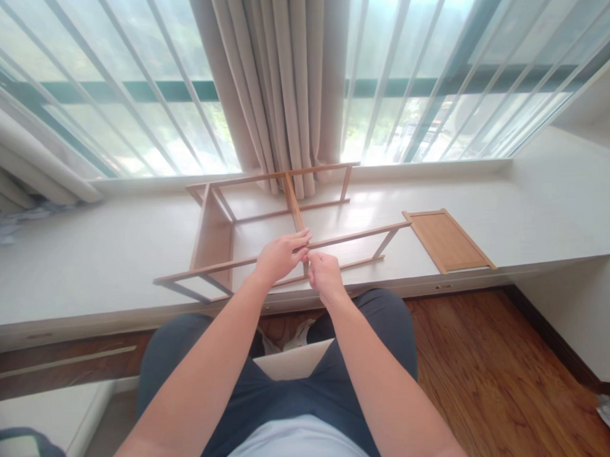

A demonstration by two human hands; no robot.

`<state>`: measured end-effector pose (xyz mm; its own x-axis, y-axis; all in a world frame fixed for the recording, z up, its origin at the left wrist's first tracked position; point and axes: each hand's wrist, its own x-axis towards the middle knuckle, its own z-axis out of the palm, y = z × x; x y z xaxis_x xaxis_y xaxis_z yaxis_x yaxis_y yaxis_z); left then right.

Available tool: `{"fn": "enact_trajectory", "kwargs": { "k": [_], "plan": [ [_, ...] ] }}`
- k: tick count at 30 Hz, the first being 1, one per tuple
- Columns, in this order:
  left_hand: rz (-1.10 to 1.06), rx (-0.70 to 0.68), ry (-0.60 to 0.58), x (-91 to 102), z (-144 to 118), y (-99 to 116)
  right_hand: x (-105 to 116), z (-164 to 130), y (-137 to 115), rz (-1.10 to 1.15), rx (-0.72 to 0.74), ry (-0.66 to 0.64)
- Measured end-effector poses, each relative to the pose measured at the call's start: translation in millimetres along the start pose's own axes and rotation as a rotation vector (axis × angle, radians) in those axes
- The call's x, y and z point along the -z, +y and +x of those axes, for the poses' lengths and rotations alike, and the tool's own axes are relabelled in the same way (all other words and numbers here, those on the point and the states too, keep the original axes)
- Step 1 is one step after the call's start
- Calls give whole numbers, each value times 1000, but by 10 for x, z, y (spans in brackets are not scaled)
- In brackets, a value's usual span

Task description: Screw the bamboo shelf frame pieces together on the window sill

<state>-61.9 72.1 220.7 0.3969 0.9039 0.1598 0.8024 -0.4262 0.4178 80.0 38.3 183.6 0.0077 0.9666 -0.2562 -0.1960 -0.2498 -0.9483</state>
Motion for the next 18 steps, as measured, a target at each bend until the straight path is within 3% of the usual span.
{"fn": "enact_trajectory", "kwargs": {
  "k": [5,9,13,18],
  "plan": [
    [2,-22,14,-10,-1,-18,92,44,50,557,-215,-335],
    [4,-24,5,0,-1,-15,107,40,98,782,-255,-430],
    [2,-10,-23,34,-4,13,78,18,127,818,-246,-443],
    [-3,0,-25,57,-9,41,75,10,115,683,-223,-382]
  ]
}}
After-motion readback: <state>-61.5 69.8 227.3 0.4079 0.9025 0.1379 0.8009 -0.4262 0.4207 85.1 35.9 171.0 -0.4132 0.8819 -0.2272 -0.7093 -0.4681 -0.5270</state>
